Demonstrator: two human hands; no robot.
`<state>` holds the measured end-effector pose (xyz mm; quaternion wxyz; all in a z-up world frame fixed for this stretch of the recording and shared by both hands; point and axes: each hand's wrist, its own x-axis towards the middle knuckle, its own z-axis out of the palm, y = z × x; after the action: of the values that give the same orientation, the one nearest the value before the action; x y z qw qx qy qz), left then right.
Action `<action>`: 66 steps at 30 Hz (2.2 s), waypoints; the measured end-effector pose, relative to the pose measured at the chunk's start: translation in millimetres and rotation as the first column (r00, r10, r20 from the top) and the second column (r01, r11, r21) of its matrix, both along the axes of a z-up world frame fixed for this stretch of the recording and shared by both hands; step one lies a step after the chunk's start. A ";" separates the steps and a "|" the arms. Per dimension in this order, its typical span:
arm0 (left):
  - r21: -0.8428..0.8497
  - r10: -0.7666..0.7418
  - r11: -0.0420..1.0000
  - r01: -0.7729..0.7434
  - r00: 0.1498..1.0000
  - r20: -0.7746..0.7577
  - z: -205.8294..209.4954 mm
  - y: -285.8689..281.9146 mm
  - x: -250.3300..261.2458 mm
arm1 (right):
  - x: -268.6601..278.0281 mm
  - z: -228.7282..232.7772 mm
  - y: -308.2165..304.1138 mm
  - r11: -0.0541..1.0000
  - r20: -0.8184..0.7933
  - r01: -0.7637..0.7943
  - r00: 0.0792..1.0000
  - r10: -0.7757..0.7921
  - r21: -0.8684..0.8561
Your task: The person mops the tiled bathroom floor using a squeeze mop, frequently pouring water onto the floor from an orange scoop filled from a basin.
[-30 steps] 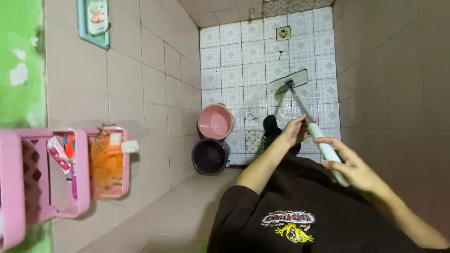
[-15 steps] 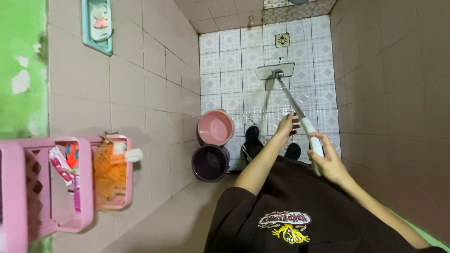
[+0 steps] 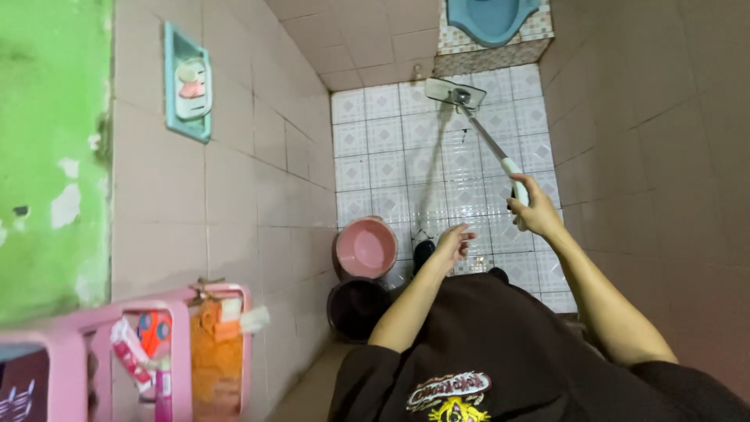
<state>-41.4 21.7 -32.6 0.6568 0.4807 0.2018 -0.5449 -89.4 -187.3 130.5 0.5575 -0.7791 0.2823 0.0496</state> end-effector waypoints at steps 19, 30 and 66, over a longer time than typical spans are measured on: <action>-0.290 0.058 0.945 -0.151 0.950 -0.306 -10.4 -17.4 39.9 | 6.0 159.9 96.9 0.960 -0.302 -0.281 0.914 0.270 0.009; -0.391 0.278 0.830 -0.398 0.902 -0.330 20.5 -38.4 26.3 | -61.6 192.9 58.4 0.946 -0.164 -0.107 0.973 0.163 0.306; -0.245 0.326 0.890 -0.385 0.912 -0.248 -23.0 30.5 56.9 | 79.5 14.9 113.7 0.942 -0.224 -0.335 0.917 0.331 0.019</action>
<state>15.5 52.2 -55.6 0.7851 0.2772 0.2699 -0.4837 -9.9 -73.6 145.5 0.4978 -0.8107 0.2072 0.2282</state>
